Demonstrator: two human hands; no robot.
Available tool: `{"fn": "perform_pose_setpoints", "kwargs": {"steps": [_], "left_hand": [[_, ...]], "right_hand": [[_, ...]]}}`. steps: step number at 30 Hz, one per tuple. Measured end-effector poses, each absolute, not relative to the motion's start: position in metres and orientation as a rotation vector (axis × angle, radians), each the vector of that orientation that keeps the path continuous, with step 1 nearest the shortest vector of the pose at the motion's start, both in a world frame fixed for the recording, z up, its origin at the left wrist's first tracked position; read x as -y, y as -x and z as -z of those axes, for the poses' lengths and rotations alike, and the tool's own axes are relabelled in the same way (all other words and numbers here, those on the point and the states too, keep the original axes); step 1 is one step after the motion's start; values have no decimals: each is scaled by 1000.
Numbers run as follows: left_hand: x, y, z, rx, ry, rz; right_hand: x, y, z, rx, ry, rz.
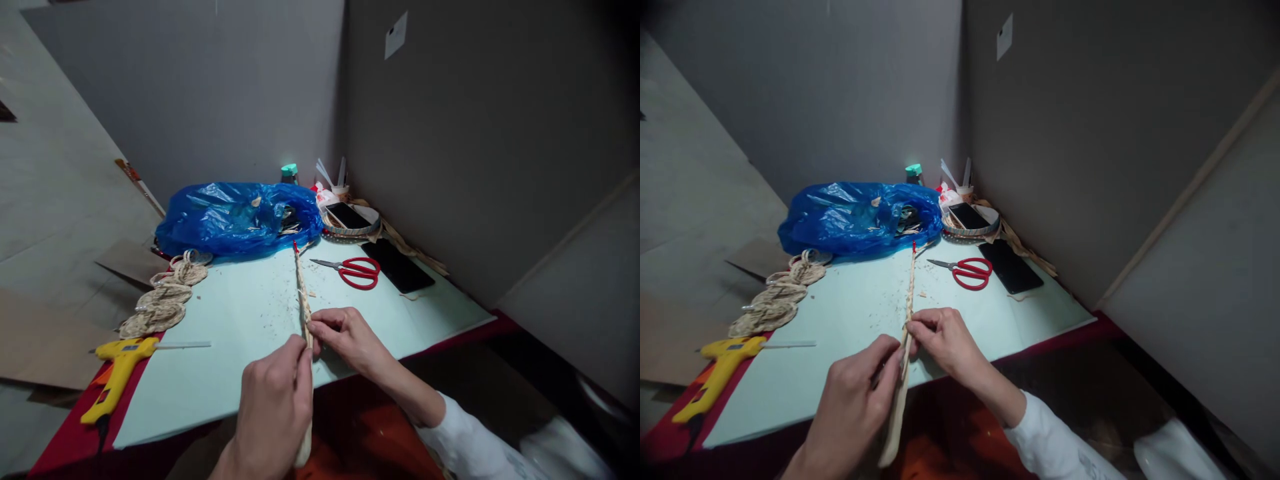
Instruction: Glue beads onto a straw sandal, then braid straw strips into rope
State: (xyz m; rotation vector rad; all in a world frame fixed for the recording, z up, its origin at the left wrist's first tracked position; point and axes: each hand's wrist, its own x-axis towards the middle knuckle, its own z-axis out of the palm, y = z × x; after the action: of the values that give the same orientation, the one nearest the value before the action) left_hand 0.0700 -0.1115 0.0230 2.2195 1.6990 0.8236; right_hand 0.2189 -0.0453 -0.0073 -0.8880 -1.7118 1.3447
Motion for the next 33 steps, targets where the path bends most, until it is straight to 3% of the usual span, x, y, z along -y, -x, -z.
{"fn": "perform_pose_setpoints", "kwargs": {"steps": [5, 14, 18, 21, 27, 33], "left_hand": [[117, -90, -22, -1749, -2804, -839], [116, -106, -1, -1773, -3076, -755], [116, -83, -9, -1561, -2651, -957], [100, -65, -20, -1652, -2055, -1175], [62, -67, -15, -1038, -1229, -865], [68, -72, -4, -1056, -1065, -850]], "right_hand": [[42, -220, 5, 1644, 907, -1372], [44, -228, 0, 1462, 745, -1692], [43, -229, 1, 1510, 767, -1631], [44, -227, 2, 1554, 751, -1557], [47, -227, 3, 1545, 686, -1630], [53, -236, 0, 1843, 859, -1385]]}}
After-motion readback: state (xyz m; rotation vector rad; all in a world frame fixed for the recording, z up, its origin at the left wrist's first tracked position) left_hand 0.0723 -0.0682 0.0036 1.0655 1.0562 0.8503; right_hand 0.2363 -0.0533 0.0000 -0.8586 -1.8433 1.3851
